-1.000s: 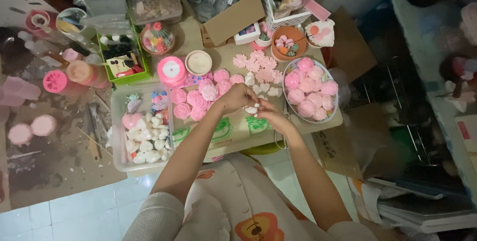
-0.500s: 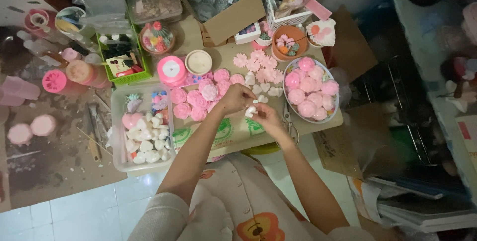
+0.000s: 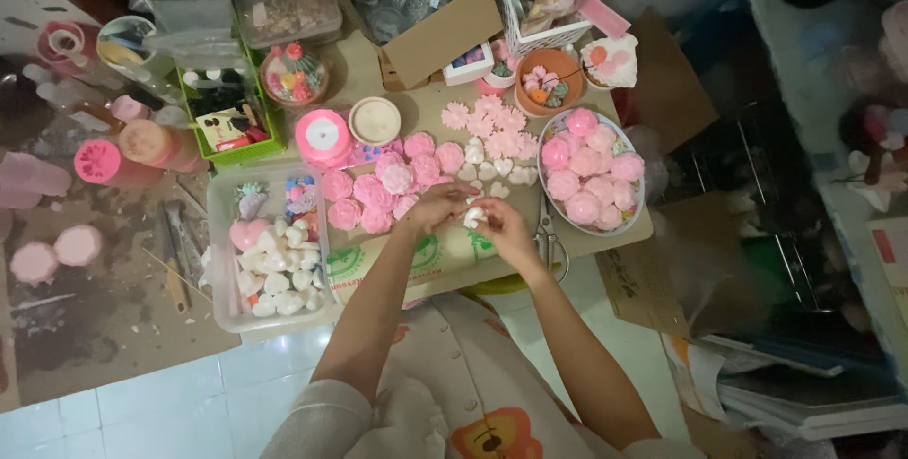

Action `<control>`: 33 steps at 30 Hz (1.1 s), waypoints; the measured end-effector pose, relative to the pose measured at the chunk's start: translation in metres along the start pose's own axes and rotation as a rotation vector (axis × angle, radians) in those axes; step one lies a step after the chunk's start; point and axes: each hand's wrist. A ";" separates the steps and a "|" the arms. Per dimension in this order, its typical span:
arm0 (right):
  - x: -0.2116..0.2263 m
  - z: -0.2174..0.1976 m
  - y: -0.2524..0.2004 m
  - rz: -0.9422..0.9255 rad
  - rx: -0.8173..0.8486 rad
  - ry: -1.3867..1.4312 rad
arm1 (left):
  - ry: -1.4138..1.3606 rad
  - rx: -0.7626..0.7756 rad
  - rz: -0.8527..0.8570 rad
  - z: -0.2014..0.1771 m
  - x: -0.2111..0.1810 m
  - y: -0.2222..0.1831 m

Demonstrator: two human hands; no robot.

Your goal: The person is preparing and trimming small wax flower decorations for candles at a workshop table.

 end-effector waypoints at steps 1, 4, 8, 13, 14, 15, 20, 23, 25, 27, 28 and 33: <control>0.004 0.000 -0.001 0.002 0.002 0.001 | -0.001 -0.002 -0.001 0.005 -0.008 -0.008; 0.007 -0.001 0.000 0.077 -0.030 -0.080 | 0.297 -0.111 0.056 0.004 -0.015 -0.022; -0.012 -0.005 0.005 0.046 -0.022 -0.084 | 0.353 -0.163 0.184 0.002 -0.021 -0.047; -0.015 -0.009 0.005 0.088 -0.034 -0.098 | 0.556 -0.172 0.269 0.042 -0.060 -0.092; -0.017 -0.009 0.005 0.083 -0.031 -0.083 | 0.587 -0.211 0.331 0.047 -0.061 -0.096; -0.020 -0.009 0.005 0.078 -0.028 -0.068 | 0.618 -0.251 0.393 0.053 -0.062 -0.101; -0.031 -0.011 0.005 0.144 -0.059 -0.066 | 0.495 -0.276 0.392 0.038 -0.037 -0.083; -0.039 -0.012 0.004 0.139 -0.091 -0.067 | 0.493 -0.313 0.390 0.026 -0.019 -0.067; -0.038 -0.012 0.004 0.135 -0.100 -0.057 | 0.487 -0.313 0.415 0.020 -0.013 -0.059; -0.041 -0.012 0.004 0.102 -0.087 -0.061 | 0.499 -0.324 0.391 0.018 -0.013 -0.054; -0.038 -0.013 0.004 0.101 -0.088 -0.062 | 0.499 -0.323 0.392 0.017 -0.012 -0.051; 0.014 -0.007 -0.003 0.274 -0.064 -0.269 | 0.529 -0.339 0.392 0.018 -0.017 -0.040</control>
Point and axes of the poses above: each hand's wrist, its own y-axis towards the middle knuckle, its own z-axis out of the palm, x = y × z, and after that the axes turned 5 degrees about -y, right-handed
